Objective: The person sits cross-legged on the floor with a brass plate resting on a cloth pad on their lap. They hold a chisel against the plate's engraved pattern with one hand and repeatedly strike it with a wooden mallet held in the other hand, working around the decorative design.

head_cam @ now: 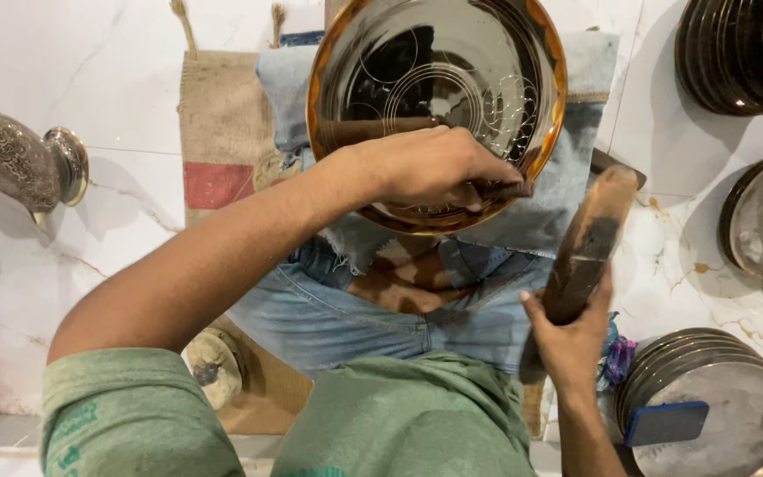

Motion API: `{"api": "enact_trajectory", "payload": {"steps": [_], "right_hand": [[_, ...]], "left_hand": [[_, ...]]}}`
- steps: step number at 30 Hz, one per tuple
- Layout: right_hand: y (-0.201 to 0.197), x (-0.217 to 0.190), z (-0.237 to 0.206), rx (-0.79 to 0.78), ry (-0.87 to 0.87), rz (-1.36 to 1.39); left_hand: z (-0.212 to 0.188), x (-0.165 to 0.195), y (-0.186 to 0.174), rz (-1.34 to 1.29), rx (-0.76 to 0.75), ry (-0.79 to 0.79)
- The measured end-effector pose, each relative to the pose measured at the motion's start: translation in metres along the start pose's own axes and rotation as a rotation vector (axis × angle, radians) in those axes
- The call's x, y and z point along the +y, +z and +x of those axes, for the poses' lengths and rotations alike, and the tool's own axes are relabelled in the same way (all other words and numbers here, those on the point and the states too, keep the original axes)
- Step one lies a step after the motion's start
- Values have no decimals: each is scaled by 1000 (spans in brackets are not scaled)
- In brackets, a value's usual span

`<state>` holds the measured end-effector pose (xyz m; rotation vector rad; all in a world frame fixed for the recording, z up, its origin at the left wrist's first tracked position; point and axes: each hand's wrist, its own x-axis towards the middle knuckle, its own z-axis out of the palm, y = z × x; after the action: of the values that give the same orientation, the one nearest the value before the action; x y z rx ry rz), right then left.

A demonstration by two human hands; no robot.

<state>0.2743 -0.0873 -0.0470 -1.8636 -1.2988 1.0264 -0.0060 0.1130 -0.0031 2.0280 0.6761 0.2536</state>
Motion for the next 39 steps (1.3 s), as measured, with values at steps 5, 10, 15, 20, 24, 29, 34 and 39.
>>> {"api": "enact_trajectory", "payload": {"steps": [5, 10, 15, 20, 24, 29, 34, 39], "right_hand": [[-2, 0, 1, 168, -73, 533], [-7, 0, 16, 0, -124, -89], [-26, -35, 49, -115, -269, -339], [-38, -78, 85, -275, -337, -690], [-38, -92, 95, -295, -287, -445], [-44, -99, 91, -17, -570, -520], [-28, -103, 117, -253, -449, -67], [-30, -151, 141, -330, -704, -217]], "left_hand": [[3, -5, 2, -14, -42, 26], [-4, -12, 6, 8, 12, 77], [-20, -13, 15, -46, 175, 10], [-31, -14, 25, 30, 390, 10], [-36, -13, 36, -4, 472, -105], [-47, 6, 62, -156, 1124, -243], [-33, 22, 96, -202, 1302, -452], [-29, 17, 107, -21, 1379, -389]]}}
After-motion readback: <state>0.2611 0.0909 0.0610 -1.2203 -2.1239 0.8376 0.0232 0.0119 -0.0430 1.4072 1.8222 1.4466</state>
